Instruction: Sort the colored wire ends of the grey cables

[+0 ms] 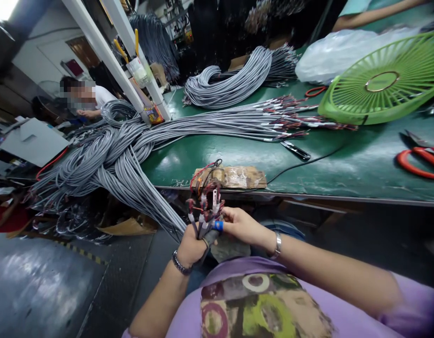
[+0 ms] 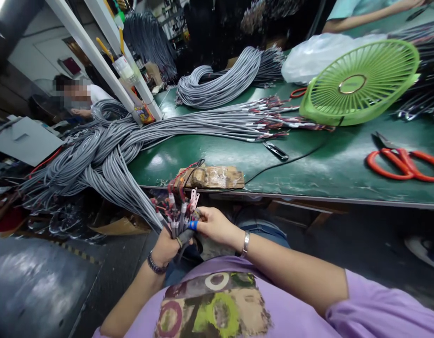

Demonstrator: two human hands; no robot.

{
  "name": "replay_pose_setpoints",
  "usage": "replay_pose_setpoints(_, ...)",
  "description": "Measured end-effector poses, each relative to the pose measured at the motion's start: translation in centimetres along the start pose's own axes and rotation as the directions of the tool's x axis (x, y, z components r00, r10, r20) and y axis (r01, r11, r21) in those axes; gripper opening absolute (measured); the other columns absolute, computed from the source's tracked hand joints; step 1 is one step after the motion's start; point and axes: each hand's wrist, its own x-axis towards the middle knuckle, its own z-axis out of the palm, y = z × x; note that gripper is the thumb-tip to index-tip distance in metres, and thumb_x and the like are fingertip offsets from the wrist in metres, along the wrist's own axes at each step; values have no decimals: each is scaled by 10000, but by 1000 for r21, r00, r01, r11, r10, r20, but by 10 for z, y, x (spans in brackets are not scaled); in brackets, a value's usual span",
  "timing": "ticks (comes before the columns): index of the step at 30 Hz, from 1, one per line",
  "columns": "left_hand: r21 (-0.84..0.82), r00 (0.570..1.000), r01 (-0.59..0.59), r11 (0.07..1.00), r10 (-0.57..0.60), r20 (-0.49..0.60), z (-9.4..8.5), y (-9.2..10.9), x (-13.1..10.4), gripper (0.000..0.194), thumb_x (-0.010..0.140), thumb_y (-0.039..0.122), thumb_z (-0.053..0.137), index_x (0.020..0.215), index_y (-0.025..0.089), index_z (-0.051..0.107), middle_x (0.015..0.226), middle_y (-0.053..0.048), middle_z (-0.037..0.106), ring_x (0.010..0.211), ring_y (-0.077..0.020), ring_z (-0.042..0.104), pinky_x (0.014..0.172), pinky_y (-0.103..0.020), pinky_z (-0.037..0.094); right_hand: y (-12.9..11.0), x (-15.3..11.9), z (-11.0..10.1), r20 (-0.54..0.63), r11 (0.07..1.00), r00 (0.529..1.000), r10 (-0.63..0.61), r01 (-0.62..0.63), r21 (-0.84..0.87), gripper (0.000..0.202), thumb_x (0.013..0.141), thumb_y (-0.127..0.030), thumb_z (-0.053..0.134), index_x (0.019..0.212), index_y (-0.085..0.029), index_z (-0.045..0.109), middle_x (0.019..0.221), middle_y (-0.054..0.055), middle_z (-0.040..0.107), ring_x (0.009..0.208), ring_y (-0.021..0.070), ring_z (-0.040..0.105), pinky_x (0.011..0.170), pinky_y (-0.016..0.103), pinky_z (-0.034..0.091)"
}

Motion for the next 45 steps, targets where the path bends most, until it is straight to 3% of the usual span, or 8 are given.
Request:
replay_pose_setpoints(5, -113, 976, -105, 988, 80, -204, 7, -7, -5, 270, 795, 363, 663, 639, 145, 692, 650, -41, 656, 653, -158, 592, 680, -282, 478, 5, -4, 6, -16, 950, 994, 104, -94, 299, 393, 574, -433, 785, 659, -176, 500, 497, -72, 477, 414, 45, 362, 410, 196, 294)
replay_pose_setpoints(10, -198, 965, -114, 974, 61, -255, 8, -14, -5, 244, 788, 359, 674, 667, 150, 705, 685, -42, 678, 689, -166, 617, 725, -293, 493, 9, -9, 9, -13, 892, 991, 136, -117, 437, 368, 573, -386, 788, 681, -177, 505, 517, -64, 497, 431, 45, 356, 422, 191, 307)
replay_pose_setpoints(17, -63, 1000, 18, 998, -19, -10, 8, -1, 6, 136, 676, 272, 760, 691, 147, 709, 620, -22, 673, 590, -151, 590, 614, -269, 501, 8, -5, 3, -87, 983, 995, -50, 64, 173, 395, 562, -452, 795, 644, -171, 529, 555, -52, 513, 509, 81, 438, 506, 227, 366)
replay_pose_setpoints(20, -105, 997, 7, 994, -15, -76, 10, -1, 6, 133, 673, 265, 759, 691, 146, 702, 632, -21, 675, 596, -150, 595, 603, -262, 496, 5, -3, 0, -90, 991, 993, -77, 87, 103, 394, 599, -481, 763, 641, -176, 517, 578, -39, 533, 540, 95, 455, 524, 234, 369)
replay_pose_setpoints(24, -203, 977, -33, 979, -11, -214, 11, -5, 4, 170, 734, 302, 715, 674, 143, 698, 631, -31, 670, 639, -161, 618, 629, -266, 489, 7, -5, -3, -136, 997, 990, 36, -27, 66, 424, 631, -542, 701, 600, -183, 475, 471, -67, 432, 435, 66, 350, 429, 214, 273)
replay_pose_setpoints(30, -287, 965, -87, 954, 9, -262, 11, -8, 7, 189, 755, 311, 699, 663, 146, 690, 665, -31, 665, 633, -151, 606, 668, -281, 489, 12, -14, 1, -13, 997, 997, 71, -71, 32, 440, 644, -582, 671, 640, -160, 548, 468, -65, 427, 416, 59, 336, 414, 204, 263)
replay_pose_setpoints(40, -172, 995, 21, 985, -37, -93, 0, -8, 2, 308, 767, 386, 688, 586, 138, 657, 583, -28, 626, 581, -131, 559, 622, -256, 457, -1, -18, -3, -17, 974, 979, -205, 202, -106, 408, 760, -547, 603, 605, -169, 590, 550, -20, 510, 550, 109, 434, 530, 230, 354)
replay_pose_setpoints(45, -254, 990, 93, 963, -117, -79, -2, -8, -1, 244, 693, 369, 757, 699, 130, 704, 655, -48, 683, 613, -162, 613, 642, -288, 500, 6, -13, -4, -83, 985, 987, -138, 127, -119, 399, 704, -546, 647, 596, -170, 569, 534, -30, 499, 516, 92, 399, 488, 221, 316)
